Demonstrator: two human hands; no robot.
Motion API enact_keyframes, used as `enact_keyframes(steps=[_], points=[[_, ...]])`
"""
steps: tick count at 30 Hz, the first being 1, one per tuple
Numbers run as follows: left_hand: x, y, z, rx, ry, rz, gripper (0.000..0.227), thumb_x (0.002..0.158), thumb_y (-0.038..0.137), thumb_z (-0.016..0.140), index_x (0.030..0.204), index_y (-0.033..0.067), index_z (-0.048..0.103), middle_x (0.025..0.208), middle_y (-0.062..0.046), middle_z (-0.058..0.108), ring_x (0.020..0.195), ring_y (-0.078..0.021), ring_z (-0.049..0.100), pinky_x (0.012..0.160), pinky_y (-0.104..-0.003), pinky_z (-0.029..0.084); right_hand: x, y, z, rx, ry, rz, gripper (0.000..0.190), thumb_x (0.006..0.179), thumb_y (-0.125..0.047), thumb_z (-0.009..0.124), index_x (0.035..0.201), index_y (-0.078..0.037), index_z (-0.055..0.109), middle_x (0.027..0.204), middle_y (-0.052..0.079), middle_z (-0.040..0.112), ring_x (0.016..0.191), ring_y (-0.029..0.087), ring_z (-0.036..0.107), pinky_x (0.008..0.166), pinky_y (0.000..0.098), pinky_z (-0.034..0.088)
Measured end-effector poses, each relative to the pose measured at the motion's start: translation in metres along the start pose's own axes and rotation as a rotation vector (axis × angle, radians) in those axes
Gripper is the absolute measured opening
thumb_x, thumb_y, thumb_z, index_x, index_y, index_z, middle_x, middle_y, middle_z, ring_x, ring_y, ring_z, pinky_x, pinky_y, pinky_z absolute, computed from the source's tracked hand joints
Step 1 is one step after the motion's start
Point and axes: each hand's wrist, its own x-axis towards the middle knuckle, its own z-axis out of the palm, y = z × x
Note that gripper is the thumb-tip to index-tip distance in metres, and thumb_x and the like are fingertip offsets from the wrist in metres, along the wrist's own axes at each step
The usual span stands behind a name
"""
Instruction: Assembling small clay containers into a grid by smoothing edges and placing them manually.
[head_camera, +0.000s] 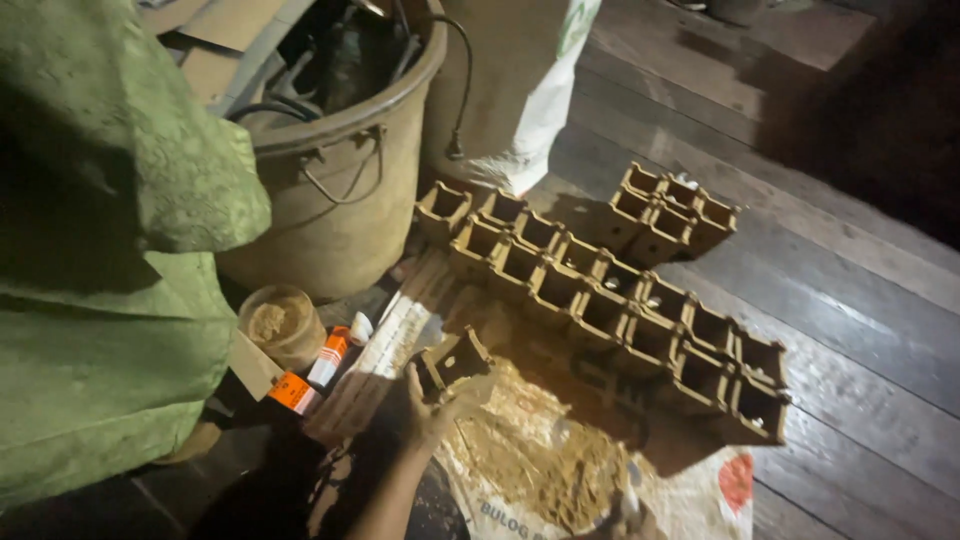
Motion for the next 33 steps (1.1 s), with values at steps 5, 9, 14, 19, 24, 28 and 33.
enact_keyframes(steps=[5,9,14,19,24,28,33], points=[[0.012,0.04,0.008,0.295,-0.001,-0.036,0.134,0.057,0.028,0.093,0.161,0.0261,0.008,0.172,-0.002,0.004,0.157,-0.0248,0.014,0.123,-0.047,0.029,0.006,-0.02,0.029,0.145,-0.16,-0.065,0.04,0.083,-0.034,0.076,0.106,-0.001,0.075,0.09,0.019,0.067,0.086,0.035,0.064,0.083,0.0414,0.051],[-0.007,0.073,0.012,0.448,-0.123,0.067,0.135,0.06,0.044,0.091,0.161,0.0149,0.006,0.171,-0.008,0.005,0.157,-0.0267,0.011,0.125,-0.053,0.021,0.015,-0.049,0.035,0.219,-0.256,-0.112,0.035,0.082,-0.024,0.078,0.111,-0.004,0.073,0.1,0.014,0.068,0.092,0.03,0.065,0.087,0.0377,0.053],[-0.02,0.074,0.011,0.285,-0.53,0.361,0.105,0.047,0.014,0.103,0.137,0.0121,0.049,0.129,-0.006,0.063,0.121,-0.0167,0.061,0.099,-0.031,0.054,0.07,-0.181,-0.006,0.221,-0.89,0.295,0.065,0.082,-0.045,0.067,0.141,-0.021,0.06,0.122,0.002,0.072,0.082,0.016,0.076,0.068,0.0273,0.061],[-0.024,0.038,0.012,0.502,-0.685,0.483,0.119,0.046,0.028,0.108,0.145,0.0116,0.044,0.142,-0.01,0.055,0.131,-0.0213,0.056,0.103,-0.034,0.053,0.121,-0.221,-0.012,0.337,-1.225,0.705,0.042,0.086,-0.041,0.068,0.122,-0.023,0.077,0.107,0.004,0.082,0.094,0.014,0.076,0.079,0.027,0.058],[-0.052,0.005,0.036,0.534,-0.687,0.684,0.128,0.043,0.04,0.109,0.147,0.0084,0.041,0.144,-0.013,0.048,0.133,-0.0273,0.051,0.101,-0.033,0.055,0.106,-0.144,-0.018,0.648,-1.246,0.8,0.036,0.089,-0.018,0.07,0.123,-0.005,0.074,0.101,0.014,0.088,0.087,0.02,0.083,0.077,0.0307,0.07],[-0.092,0.087,0.073,0.419,-0.779,-0.074,0.108,0.057,0.015,0.089,0.152,0.0279,0.038,0.121,-0.022,0.06,0.101,-0.0289,0.069,0.073,-0.035,0.061,0.153,-0.056,-0.043,0.392,-0.926,0.343,0.015,0.08,-0.017,0.079,0.094,-0.014,0.082,0.088,0.001,0.082,0.084,0.01,0.073,0.082,0.0254,0.057],[-0.001,0.009,0.04,0.422,-0.808,0.683,0.079,0.074,0.035,0.086,0.136,0.001,0.053,0.147,-0.021,0.054,0.14,-0.0333,0.051,0.116,-0.043,0.041,0.277,-0.001,-0.1,0.175,-0.651,0.598,0.014,0.08,-0.009,0.083,0.094,-0.006,0.083,0.063,0.015,0.068,0.059,0.022,0.057,0.064,0.0319,0.047]])
